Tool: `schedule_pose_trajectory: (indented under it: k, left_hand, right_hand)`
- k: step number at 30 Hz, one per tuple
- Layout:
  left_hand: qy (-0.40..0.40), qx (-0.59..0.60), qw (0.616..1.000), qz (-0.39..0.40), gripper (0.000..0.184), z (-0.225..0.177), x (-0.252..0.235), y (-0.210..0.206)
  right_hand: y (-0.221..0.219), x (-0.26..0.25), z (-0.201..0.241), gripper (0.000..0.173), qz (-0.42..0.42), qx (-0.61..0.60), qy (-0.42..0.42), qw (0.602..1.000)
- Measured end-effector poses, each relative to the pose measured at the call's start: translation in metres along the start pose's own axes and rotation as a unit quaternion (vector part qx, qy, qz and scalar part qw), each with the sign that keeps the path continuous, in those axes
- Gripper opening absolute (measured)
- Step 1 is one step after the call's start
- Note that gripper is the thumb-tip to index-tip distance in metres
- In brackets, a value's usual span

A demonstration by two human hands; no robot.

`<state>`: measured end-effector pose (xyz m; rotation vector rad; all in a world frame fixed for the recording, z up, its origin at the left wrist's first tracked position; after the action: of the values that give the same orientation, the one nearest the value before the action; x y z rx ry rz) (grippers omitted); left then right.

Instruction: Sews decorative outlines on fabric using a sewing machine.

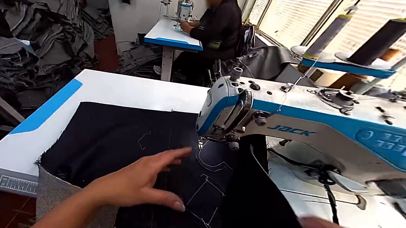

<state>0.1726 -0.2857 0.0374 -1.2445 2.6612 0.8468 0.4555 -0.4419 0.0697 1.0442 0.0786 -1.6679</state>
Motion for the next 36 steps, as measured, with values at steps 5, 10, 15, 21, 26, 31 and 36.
schedule_pose_trajectory:
  k: [5,10,15,21,26,31,36]
  left_hand:
    - [0.202,0.047,0.959,-0.192,0.017,0.027,-0.016,0.023]
    - [0.289,-0.219,0.925,-0.114,0.034,0.084,-0.012,0.034]
    - [0.268,-0.309,0.908,-0.094,0.035,0.086,-0.010,0.024]
    - [0.216,-0.308,0.911,-0.168,0.029,0.098,-0.002,0.022]
    - [0.187,-0.303,0.909,-0.216,0.028,0.105,0.003,0.020]
    - [0.206,-0.287,0.913,-0.203,0.029,0.105,0.003,0.022]
    - [0.212,-0.269,0.917,-0.205,0.029,0.104,0.004,0.022]
  right_hand:
    - [-0.120,-0.066,-0.066,0.033,-0.054,0.042,0.051,0.996]
    - [-0.172,-0.054,-0.133,0.033,0.040,0.205,0.012,0.978]
    - [-0.165,-0.040,-0.145,0.022,0.049,0.175,0.056,0.982]
    - [-0.158,-0.037,-0.150,0.023,0.011,0.140,0.017,0.990]
    - [-0.155,-0.039,-0.156,0.028,0.025,0.106,-0.031,0.994]
    - [-0.154,-0.038,-0.154,0.025,0.031,0.099,-0.039,0.994]
    - [-0.152,-0.038,-0.154,0.023,0.043,0.088,-0.040,0.994]
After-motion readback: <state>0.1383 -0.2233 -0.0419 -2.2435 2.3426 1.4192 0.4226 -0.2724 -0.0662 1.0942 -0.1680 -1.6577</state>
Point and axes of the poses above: each hand's wrist, its own x-axis away from the middle knuckle, its own y-axis out of the back of the hand, z = x × y, the point moved 1 cm from there along -x, towards the middle knuckle, and after that the axes turned 13 degrees about -z, right-handed, at the moved point
